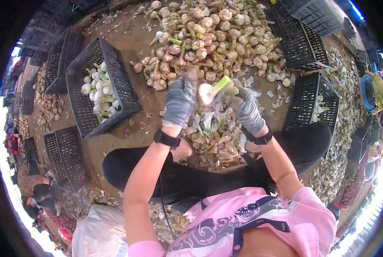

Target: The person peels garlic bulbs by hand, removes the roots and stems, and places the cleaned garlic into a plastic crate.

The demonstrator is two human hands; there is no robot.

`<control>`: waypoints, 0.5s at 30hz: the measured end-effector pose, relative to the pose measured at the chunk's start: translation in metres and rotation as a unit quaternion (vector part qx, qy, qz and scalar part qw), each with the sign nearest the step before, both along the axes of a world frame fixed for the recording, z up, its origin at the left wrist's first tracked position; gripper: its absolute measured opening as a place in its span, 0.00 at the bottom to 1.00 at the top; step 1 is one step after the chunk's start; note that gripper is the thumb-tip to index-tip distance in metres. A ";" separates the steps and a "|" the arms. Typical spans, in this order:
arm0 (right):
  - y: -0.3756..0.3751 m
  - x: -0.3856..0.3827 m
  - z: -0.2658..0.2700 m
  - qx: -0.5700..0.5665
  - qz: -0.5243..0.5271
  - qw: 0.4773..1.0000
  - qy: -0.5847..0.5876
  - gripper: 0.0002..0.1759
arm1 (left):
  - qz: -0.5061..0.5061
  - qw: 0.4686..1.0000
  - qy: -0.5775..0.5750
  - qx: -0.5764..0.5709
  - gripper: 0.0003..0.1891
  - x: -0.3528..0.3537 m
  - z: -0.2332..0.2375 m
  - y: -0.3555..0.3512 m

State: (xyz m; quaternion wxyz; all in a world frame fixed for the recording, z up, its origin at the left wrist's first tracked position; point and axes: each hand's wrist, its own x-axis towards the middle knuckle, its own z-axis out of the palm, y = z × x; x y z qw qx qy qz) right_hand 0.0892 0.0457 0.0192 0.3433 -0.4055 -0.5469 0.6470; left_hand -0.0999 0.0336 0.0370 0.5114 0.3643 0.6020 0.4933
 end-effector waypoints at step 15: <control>0.022 -0.001 0.022 -0.359 -0.086 0.845 0.387 0.08 | -0.170 0.981 -0.072 0.054 0.12 -0.009 0.013 -0.002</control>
